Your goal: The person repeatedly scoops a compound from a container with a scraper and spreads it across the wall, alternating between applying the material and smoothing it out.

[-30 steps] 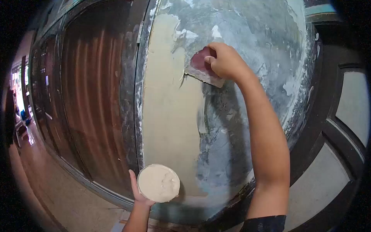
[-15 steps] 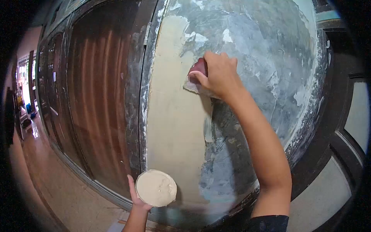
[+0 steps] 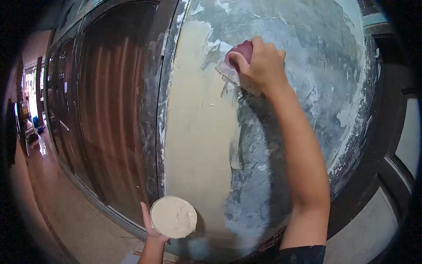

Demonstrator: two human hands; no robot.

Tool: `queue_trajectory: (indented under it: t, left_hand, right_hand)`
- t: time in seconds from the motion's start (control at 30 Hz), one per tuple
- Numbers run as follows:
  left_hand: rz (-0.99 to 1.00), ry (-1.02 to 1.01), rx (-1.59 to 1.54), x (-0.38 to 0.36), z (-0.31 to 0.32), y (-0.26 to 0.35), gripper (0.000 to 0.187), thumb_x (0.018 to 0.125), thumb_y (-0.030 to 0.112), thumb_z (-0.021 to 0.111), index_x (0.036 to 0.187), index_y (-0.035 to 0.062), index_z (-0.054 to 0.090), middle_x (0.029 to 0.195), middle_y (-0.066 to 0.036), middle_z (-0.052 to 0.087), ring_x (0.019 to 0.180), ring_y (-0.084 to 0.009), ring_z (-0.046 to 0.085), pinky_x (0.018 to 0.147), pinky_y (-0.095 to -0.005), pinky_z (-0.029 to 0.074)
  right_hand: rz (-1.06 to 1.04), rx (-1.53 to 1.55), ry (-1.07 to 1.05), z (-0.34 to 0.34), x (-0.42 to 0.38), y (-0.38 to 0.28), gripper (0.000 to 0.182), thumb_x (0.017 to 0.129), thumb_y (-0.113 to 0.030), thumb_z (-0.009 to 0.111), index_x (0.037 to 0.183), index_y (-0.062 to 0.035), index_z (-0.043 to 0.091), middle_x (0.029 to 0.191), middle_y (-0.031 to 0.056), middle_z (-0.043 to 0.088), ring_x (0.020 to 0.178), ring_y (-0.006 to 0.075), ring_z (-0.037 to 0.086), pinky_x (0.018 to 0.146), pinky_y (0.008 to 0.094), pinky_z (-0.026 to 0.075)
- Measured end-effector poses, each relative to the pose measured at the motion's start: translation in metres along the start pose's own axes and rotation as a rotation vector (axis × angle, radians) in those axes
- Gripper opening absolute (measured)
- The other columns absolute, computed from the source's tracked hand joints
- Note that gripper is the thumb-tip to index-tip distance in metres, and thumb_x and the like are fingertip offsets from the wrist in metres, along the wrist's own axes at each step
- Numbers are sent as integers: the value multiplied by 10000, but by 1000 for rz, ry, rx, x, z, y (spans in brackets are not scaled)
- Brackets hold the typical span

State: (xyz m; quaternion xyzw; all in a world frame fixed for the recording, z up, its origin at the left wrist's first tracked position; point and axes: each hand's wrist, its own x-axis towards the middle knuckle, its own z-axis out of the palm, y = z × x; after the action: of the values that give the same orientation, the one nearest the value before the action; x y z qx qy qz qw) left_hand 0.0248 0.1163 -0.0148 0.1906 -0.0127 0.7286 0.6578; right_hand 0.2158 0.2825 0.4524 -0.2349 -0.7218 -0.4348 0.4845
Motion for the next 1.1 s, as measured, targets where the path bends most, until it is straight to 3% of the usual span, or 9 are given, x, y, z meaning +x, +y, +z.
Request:
queue_trajectory:
  t: [0.1, 0.23, 0.33, 0.43, 0.57, 0.77, 0.97, 1.03, 1.1]
  left_hand:
    - [4, -36, 42, -3, -7, 1, 1101, 933, 917, 218, 1533, 38, 499, 1519, -187, 569, 1354, -410, 583, 1115, -599, 486]
    - [21, -36, 7, -5, -6, 3, 1107, 931, 918, 215, 1527, 31, 505, 1515, -194, 571, 1341, -413, 592, 1111, -596, 493]
    - [39, 3, 25, -5, -6, -1, 1108, 931, 917, 235, 1513, 19, 521, 1497, -214, 584, 1320, -426, 606, 1087, -610, 508]
    - [69, 19, -25, -11, -2, 2, 1098, 933, 913, 259, 1492, 12, 545, 1474, -225, 603, 1305, -437, 614, 1073, -623, 514]
    - [102, 19, -8, -15, 8, 5, 1088, 935, 909, 272, 1474, 11, 564, 1452, -222, 618, 1291, -431, 623, 1069, -619, 516]
    - [98, 49, 48, -14, 2, 7, 1110, 931, 915, 252, 1509, 7, 522, 1488, -238, 585, 1309, -453, 607, 1069, -641, 510]
    - [98, -32, 46, -17, 0, 14, 1106, 933, 913, 256, 1514, 9, 518, 1500, -224, 581, 1321, -453, 597, 1079, -635, 504]
    - [108, 35, -45, -17, 7, 12, 1107, 929, 915, 259, 1517, 12, 515, 1500, -224, 579, 1320, -458, 596, 1074, -650, 503]
    - [144, 86, 89, -15, 4, 13, 1106, 930, 914, 260, 1520, 12, 511, 1496, -224, 581, 1319, -458, 596, 1072, -652, 504]
  right_hand:
    - [74, 61, 6, -5, -12, -5, 506, 889, -507, 764, 1015, -27, 666, 867, 187, 692, 852, 390, 642, 860, 523, 426]
    - [-242, 2, -71, 7, -42, -18, 515, 866, -526, 777, 987, -39, 659, 831, 173, 692, 833, 387, 640, 853, 504, 421]
    - [-40, -50, 123, 5, 2, 7, 518, 885, -535, 761, 986, -36, 665, 835, 185, 703, 821, 399, 652, 812, 528, 426]
    - [39, 118, 61, -6, 3, 5, 525, 886, -540, 761, 981, -33, 668, 831, 196, 707, 808, 404, 658, 795, 539, 430]
    - [-277, 38, -175, 6, -52, -23, 497, 871, -515, 775, 1015, -59, 642, 876, 159, 661, 868, 359, 623, 843, 492, 406]
    - [-14, 37, 167, 5, -1, 11, 510, 887, -536, 769, 940, -41, 663, 804, 176, 711, 806, 376, 677, 796, 521, 429]
    - [-328, 43, -103, 5, -61, -22, 523, 847, -551, 788, 956, -60, 645, 835, 168, 677, 785, 377, 623, 815, 497, 411]
    - [-205, -42, 106, 14, -29, 1, 534, 865, -567, 771, 949, -54, 650, 836, 177, 691, 796, 370, 642, 800, 500, 419]
    - [-39, -65, 59, 4, -3, 11, 544, 885, -575, 755, 953, -44, 657, 839, 193, 704, 811, 369, 660, 803, 500, 430]
